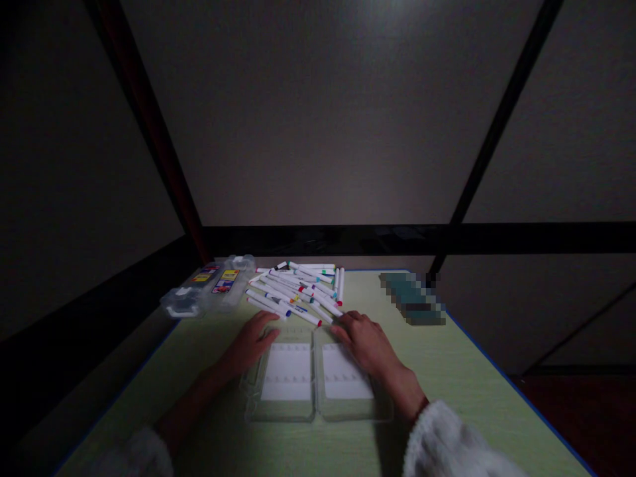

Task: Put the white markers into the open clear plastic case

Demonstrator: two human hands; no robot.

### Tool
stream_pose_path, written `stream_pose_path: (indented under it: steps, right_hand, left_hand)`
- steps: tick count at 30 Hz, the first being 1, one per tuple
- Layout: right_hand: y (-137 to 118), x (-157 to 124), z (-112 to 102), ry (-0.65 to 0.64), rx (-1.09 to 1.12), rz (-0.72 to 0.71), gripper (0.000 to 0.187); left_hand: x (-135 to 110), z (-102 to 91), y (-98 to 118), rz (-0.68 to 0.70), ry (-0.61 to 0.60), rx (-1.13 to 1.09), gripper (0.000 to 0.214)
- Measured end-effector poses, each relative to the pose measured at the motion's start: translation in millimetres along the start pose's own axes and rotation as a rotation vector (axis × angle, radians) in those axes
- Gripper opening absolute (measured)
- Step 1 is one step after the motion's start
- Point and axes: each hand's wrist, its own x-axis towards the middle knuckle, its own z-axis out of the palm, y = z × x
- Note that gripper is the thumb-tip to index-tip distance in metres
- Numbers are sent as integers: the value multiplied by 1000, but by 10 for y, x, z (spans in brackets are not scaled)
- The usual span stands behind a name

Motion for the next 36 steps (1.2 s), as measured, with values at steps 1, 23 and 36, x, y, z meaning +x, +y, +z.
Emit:
stream_pose_path:
  steps: [1, 23, 36]
  right_hand:
    - [5, 24, -12, -5, 14, 19, 34]
    - [135, 913, 230, -78, -75, 152, 53]
    - [279, 960, 120, -91, 13, 70, 30]
  left_hand:
    - [15, -4, -7, -14, 17, -12, 22]
    - [417, 120, -30, -123, 15, -16, 16]
    - [315, 150, 7, -129, -137, -437, 22]
